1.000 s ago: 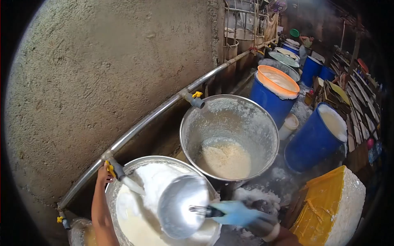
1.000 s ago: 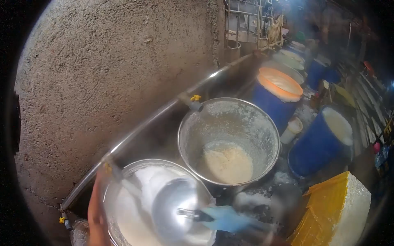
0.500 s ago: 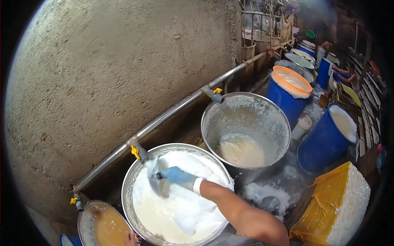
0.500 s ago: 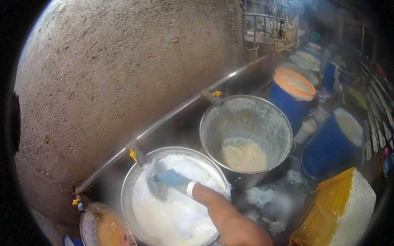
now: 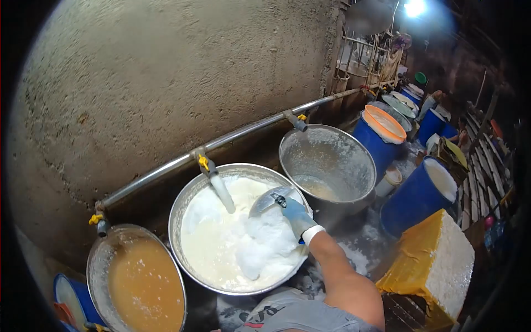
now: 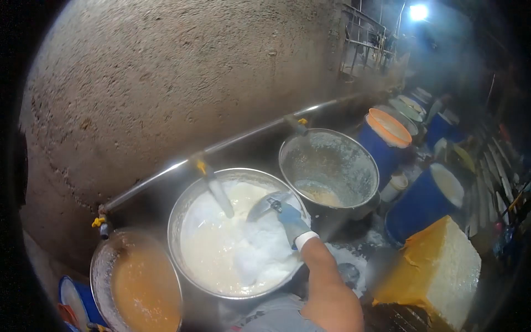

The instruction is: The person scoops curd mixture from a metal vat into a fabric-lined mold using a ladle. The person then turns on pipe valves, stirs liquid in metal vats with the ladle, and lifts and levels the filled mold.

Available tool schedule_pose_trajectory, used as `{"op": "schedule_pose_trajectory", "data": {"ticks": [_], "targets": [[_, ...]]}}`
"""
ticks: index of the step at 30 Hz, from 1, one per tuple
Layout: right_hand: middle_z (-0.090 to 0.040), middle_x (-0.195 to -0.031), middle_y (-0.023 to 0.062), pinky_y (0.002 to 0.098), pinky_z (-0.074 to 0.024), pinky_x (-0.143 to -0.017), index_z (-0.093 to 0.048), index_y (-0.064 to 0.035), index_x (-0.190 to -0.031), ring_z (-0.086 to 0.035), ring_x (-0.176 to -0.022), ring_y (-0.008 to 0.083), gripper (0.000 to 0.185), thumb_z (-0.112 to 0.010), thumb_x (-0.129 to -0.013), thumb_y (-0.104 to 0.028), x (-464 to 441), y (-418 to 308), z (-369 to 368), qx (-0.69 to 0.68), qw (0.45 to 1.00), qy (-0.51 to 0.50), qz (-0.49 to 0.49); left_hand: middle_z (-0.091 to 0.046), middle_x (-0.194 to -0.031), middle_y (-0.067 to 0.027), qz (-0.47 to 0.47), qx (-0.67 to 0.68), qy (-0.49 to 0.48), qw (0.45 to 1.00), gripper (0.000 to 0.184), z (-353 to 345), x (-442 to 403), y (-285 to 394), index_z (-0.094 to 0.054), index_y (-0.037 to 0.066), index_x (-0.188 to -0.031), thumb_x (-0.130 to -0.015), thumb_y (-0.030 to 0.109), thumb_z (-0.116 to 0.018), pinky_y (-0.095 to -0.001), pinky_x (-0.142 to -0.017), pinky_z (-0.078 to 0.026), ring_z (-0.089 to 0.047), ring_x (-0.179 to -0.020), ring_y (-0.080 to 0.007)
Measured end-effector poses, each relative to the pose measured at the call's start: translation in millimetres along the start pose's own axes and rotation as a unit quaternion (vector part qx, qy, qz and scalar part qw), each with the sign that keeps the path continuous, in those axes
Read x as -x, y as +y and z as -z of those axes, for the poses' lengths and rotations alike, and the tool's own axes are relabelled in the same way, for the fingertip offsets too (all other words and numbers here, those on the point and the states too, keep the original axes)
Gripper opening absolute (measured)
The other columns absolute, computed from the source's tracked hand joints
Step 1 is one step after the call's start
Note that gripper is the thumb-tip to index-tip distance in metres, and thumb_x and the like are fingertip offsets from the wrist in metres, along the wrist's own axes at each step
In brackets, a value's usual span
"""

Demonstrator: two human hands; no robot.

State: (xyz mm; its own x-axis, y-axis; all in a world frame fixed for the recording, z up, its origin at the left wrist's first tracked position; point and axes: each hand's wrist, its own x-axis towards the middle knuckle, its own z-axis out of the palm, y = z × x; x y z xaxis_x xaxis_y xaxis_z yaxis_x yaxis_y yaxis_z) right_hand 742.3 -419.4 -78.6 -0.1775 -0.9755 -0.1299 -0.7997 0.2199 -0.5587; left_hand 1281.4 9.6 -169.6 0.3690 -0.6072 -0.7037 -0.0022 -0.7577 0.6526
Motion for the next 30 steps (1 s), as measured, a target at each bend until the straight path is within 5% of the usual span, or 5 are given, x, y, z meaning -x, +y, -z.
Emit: {"op": "schedule_pose_trajectory", "data": {"ticks": [6, 10, 20, 28, 30], "targets": [[-0.07, -0.12, 0.0225, 0.0469, -0.0508, -0.1, -0.065, -0.008, -0.125, -0.067, -0.117, 0.0386, 0.048, -0.07, -0.084, -0.032, 127, -30, 35, 0.102, 0.989, -0.046, -0.092, -0.067, -0.083, -0.009, 0.058, 0.01, -0.052, 0.997, 0.036, 33, -9, -88, -0.057, 0.003, -0.114, -0.109, 0.038, -0.056, -0.0328, -0.046, -0.052, -0.069, -0.061, -0.0206], [-0.072, -0.122, 0.0217, 0.0478, -0.0514, -0.101, -0.064, -0.0053, -0.132, -0.068, -0.116, 0.041, 0.052, -0.066, -0.088, -0.033, 159, 7, -8, 0.085, 0.991, -0.007, -0.104, -0.067, -0.083, -0.0092, 0.094, 0.01, -0.067, 0.993, 0.036, 52, -20, -119, -0.057, 0.003, -0.113, -0.109, 0.038, -0.055, -0.0333, -0.046, -0.053, -0.069, -0.061, -0.0209], [-0.072, -0.121, 0.0237, 0.0475, -0.0522, -0.099, -0.064, -0.0085, -0.13, -0.068, -0.117, 0.0408, 0.054, -0.066, -0.086, -0.041, 236, -26, -12, 0.036, 0.98, -0.186, -0.055, -0.067, -0.082, -0.0097, 0.17, 0.054, -0.061, 0.982, 0.036, 69, -36, -152, -0.057, 0.002, -0.112, -0.109, 0.038, -0.055, -0.0345, -0.045, -0.053, -0.069, -0.06, -0.0219], [-0.073, -0.122, 0.0212, 0.0444, -0.0538, -0.097, -0.063, -0.0103, -0.135, -0.07, -0.113, 0.038, 0.059, -0.069, -0.083, -0.037, 260, -57, 37, 0.067, 0.966, -0.241, -0.064, -0.068, -0.085, -0.0114, 0.071, -0.012, -0.139, 0.988, 0.034, 67, -58, -116, -0.059, 0.001, -0.113, -0.11, 0.035, -0.053, -0.0391, -0.044, -0.055, -0.069, -0.06, -0.0246], [-0.076, -0.105, 0.0204, 0.0427, -0.0564, -0.084, -0.066, -0.0075, -0.126, -0.075, -0.096, 0.0347, 0.062, -0.074, -0.082, -0.05, 257, -31, 40, 0.1, 0.978, -0.184, 0.016, -0.068, -0.086, -0.0116, -0.11, -0.176, -0.163, 0.965, 0.034, 66, -58, -120, -0.059, 0.001, -0.114, -0.11, 0.034, -0.053, -0.039, -0.044, -0.055, -0.069, -0.061, -0.0245]]}}
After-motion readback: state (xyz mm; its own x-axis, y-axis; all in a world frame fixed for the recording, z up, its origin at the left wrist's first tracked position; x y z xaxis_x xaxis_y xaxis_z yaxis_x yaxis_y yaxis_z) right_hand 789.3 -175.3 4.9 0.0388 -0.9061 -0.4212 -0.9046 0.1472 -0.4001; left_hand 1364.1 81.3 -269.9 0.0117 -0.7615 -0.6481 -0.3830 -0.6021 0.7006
